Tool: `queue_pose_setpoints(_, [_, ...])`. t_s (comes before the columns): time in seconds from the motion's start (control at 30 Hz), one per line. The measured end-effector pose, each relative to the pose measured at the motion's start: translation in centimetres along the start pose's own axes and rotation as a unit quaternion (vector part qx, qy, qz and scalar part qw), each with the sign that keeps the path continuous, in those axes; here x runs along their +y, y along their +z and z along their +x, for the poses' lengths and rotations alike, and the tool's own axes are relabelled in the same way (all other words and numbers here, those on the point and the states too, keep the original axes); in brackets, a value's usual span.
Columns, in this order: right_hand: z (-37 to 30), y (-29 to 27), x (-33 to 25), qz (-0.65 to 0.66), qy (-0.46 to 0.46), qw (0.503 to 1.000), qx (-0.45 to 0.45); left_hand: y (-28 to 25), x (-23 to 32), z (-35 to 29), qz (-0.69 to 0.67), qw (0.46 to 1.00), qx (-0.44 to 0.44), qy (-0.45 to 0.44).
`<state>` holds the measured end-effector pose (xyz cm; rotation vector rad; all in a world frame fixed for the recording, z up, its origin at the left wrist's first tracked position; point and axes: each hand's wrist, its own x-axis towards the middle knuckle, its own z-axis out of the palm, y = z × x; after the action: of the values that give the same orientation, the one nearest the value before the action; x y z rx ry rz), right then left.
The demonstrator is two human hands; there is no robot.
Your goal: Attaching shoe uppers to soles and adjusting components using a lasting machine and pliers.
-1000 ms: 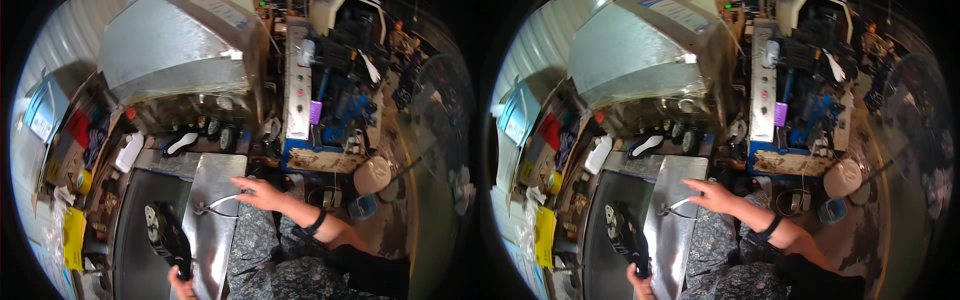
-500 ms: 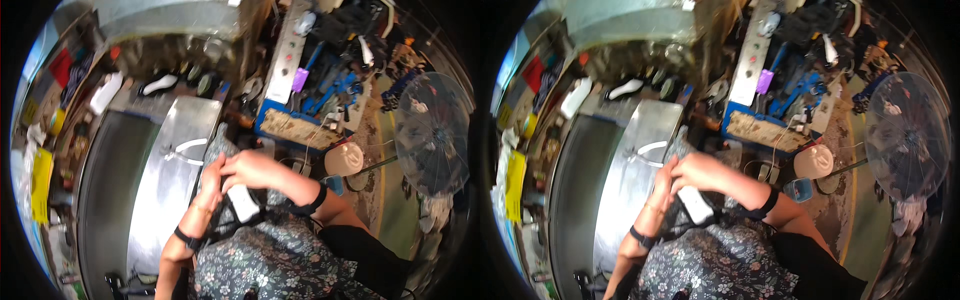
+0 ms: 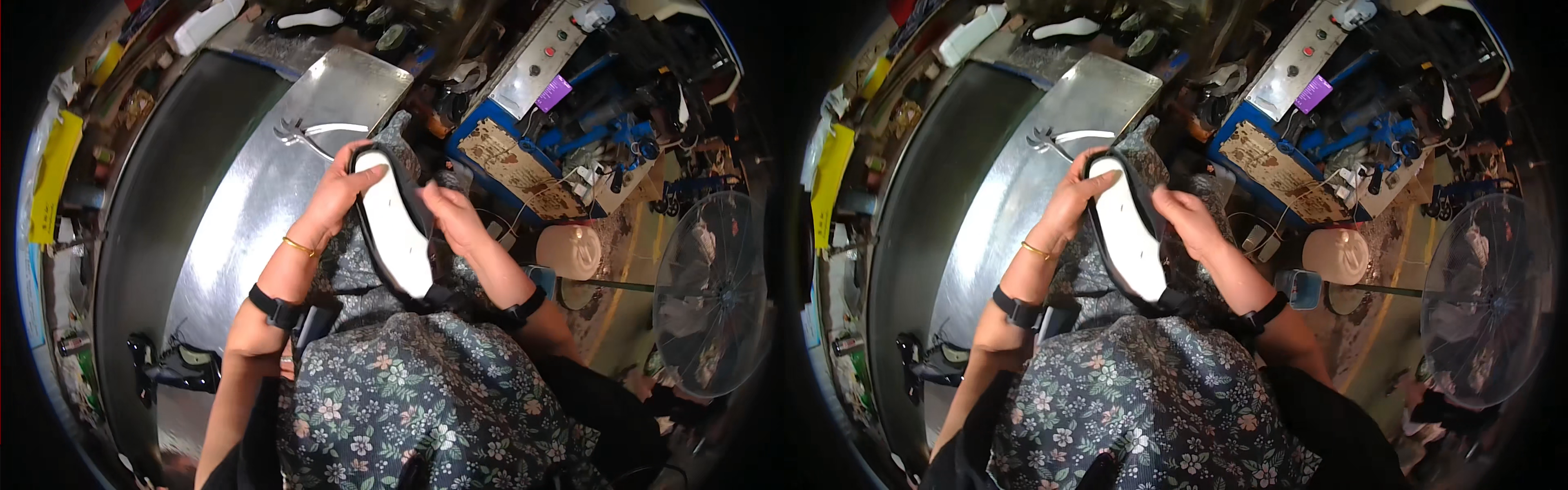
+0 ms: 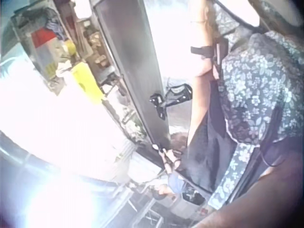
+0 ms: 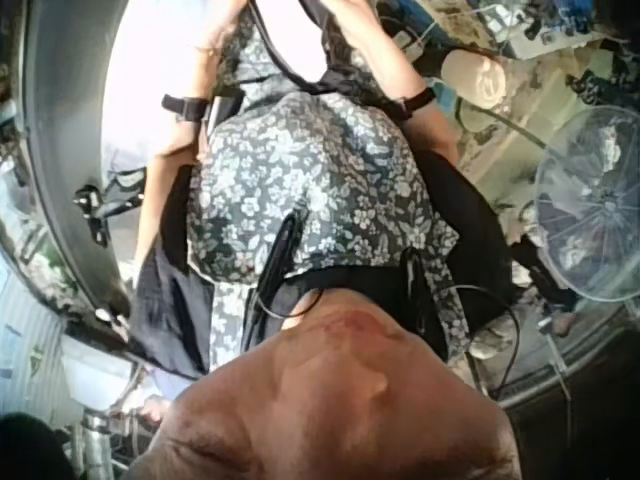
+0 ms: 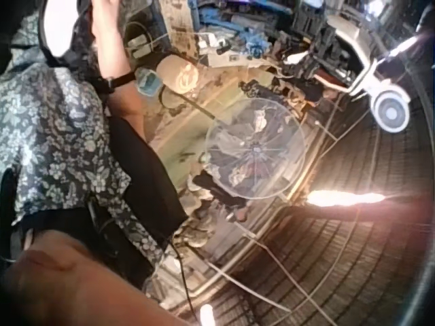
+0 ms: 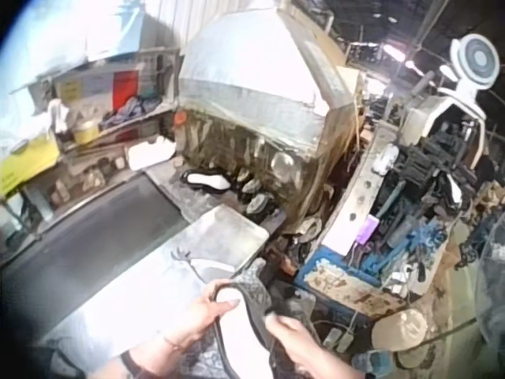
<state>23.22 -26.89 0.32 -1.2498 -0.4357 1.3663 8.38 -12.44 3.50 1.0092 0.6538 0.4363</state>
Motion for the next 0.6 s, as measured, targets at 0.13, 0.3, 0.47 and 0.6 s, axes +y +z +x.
queue_pose_setpoints(0.13, [-0.9,3.0,2.2,-0.184,0.162,0.964,0.105,-0.4,-2.3,-1.9,-0.002,1.000,0.015,-0.016])
queue_pose_setpoints(0.3, [-0.2,4.0,2.1,-0.429,0.041,0.901,0.042,-1.7,-3.6,-0.4,0.038,0.999,0.006,-0.024])
queue_pose_setpoints(0.47, [1.3,3.9,-0.6,-0.746,-0.189,0.635,0.068,-1.4,-3.8,1.5,0.045,0.998,0.034,-0.029])
queue_pose_setpoints(0.6, [-1.2,3.5,0.3,-0.490,-0.130,0.862,-0.008,-0.3,-3.1,1.9,0.140,0.989,0.039,-0.001])
